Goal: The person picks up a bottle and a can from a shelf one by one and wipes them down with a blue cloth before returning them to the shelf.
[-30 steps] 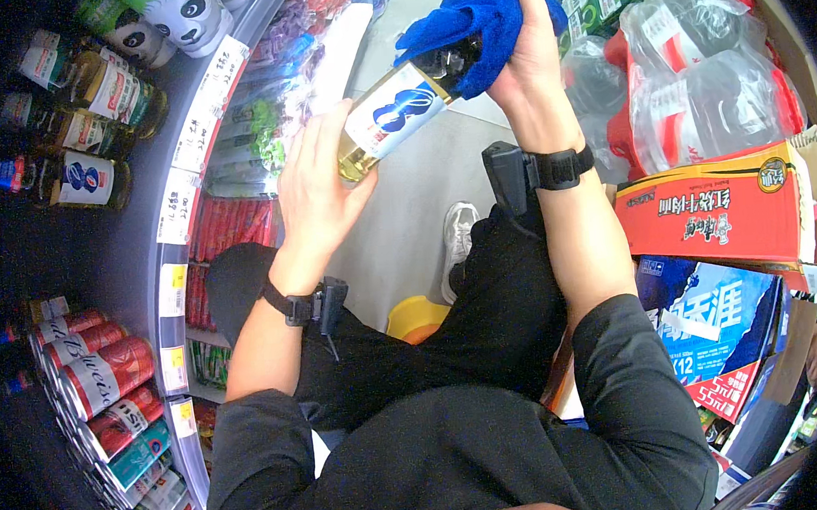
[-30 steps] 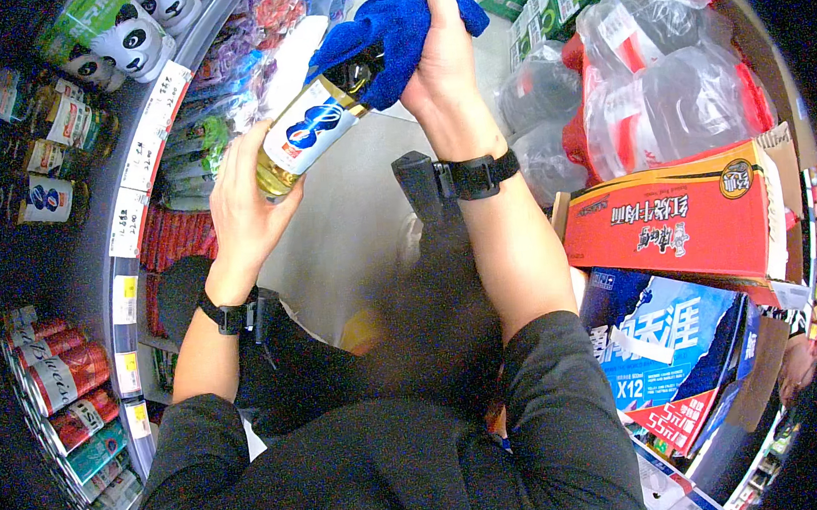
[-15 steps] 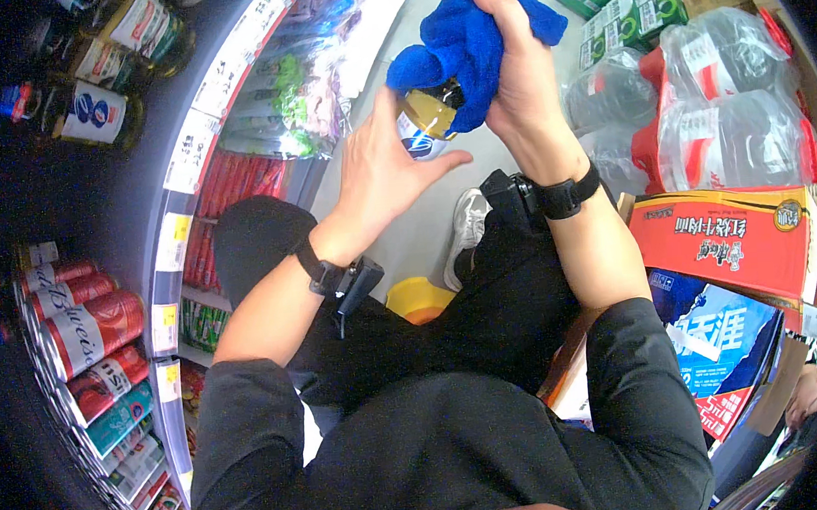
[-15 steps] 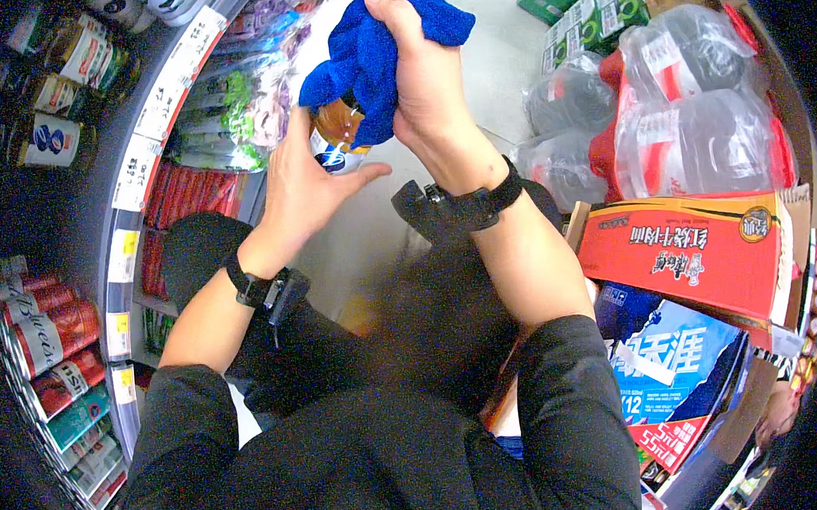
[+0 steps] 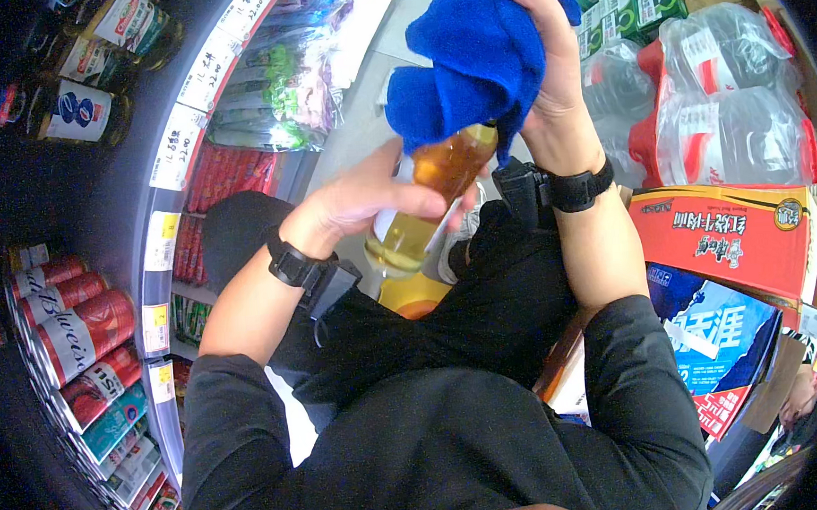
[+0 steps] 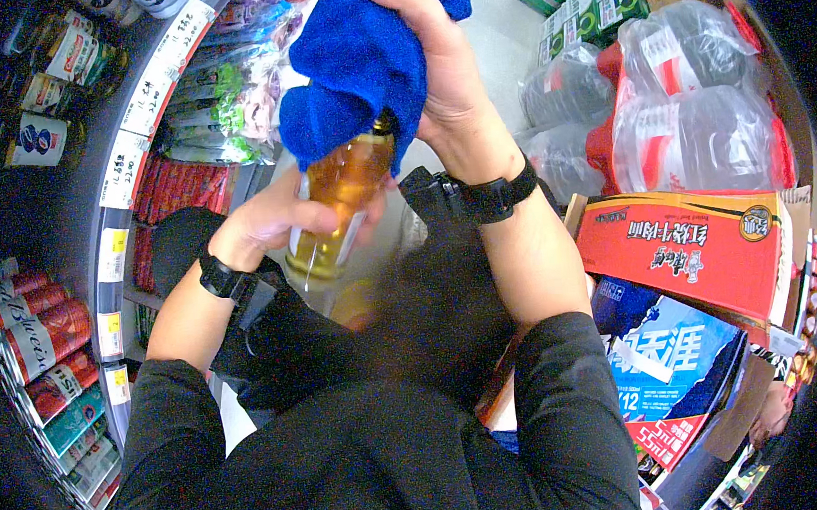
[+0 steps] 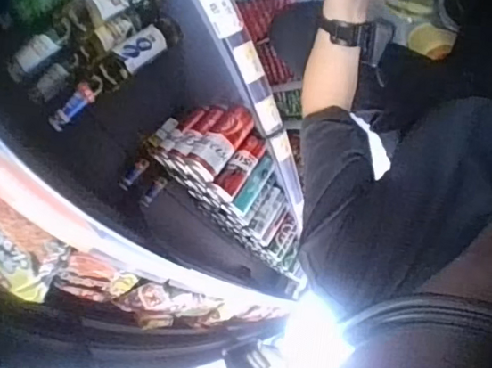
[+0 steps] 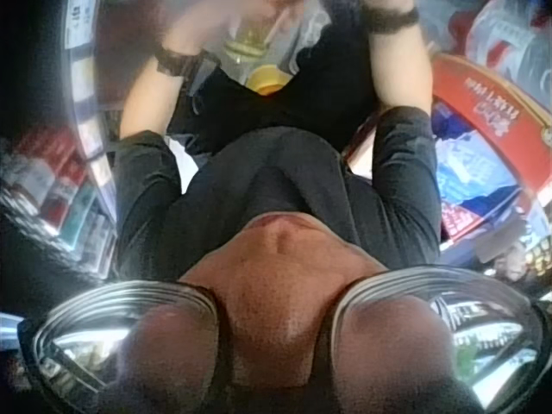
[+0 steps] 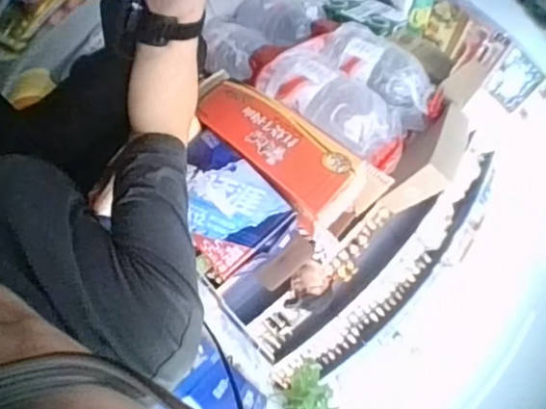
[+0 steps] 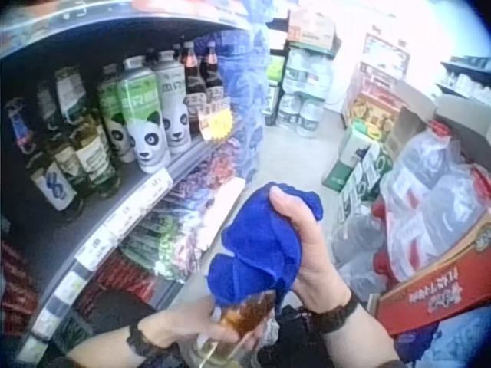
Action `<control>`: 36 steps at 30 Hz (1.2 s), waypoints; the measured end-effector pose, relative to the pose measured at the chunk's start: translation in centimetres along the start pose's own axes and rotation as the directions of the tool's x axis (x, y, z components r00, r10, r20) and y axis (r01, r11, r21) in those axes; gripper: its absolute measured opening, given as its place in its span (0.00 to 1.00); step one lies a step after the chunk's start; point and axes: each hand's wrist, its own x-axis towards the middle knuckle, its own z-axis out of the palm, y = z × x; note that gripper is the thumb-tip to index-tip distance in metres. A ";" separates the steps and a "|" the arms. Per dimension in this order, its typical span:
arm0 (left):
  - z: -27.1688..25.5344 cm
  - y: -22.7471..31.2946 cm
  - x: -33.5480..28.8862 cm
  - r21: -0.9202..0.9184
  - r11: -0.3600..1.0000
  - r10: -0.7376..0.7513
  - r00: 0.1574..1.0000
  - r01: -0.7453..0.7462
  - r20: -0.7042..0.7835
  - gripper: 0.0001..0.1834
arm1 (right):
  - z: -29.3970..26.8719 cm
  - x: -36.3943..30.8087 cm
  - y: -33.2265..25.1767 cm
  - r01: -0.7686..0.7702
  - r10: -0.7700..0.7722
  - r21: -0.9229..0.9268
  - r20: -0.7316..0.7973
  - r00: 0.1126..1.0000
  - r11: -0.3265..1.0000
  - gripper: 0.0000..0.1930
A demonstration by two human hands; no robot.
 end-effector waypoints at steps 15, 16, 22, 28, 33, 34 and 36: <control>-0.6 -0.9 0.4 0.256 0.967 0.068 0.974 -0.010 -0.218 0.35 | -0.3 0.6 -1.6 -0.052 0.049 0.030 0.078 0.996 0.998 0.16; -1.0 -1.0 0.5 0.453 0.891 0.157 0.941 -0.005 -0.299 0.35 | -0.1 0.8 -1.3 0.010 -0.009 -0.028 0.050 0.999 1.000 0.16; -0.3 -0.3 0.7 0.706 0.708 0.320 0.878 0.028 -0.356 0.30 | -0.6 2.2 0.6 0.364 -0.539 -0.724 -0.013 0.842 0.586 0.19; -0.5 -1.1 0.5 0.844 0.522 0.503 0.755 0.122 -0.420 0.29 | -0.2 1.7 -0.5 0.349 -0.491 -0.934 0.270 0.828 0.075 0.18; -0.3 -1.1 -0.2 0.907 0.368 0.505 0.776 0.203 -0.378 0.28 | -1.8 1.7 -2.1 0.198 -0.046 -0.968 0.193 0.980 0.152 0.19; 0.0 -0.9 -0.3 0.907 0.368 0.500 0.779 0.204 -0.378 0.28 | -2.5 1.7 -2.2 0.218 0.031 -0.957 0.228 0.973 0.189 0.20; 0.3 -0.7 -0.5 0.896 0.351 0.385 0.830 0.273 -0.404 0.33 | -3.0 1.4 -2.8 0.118 0.135 -0.958 0.158 0.978 0.263 0.25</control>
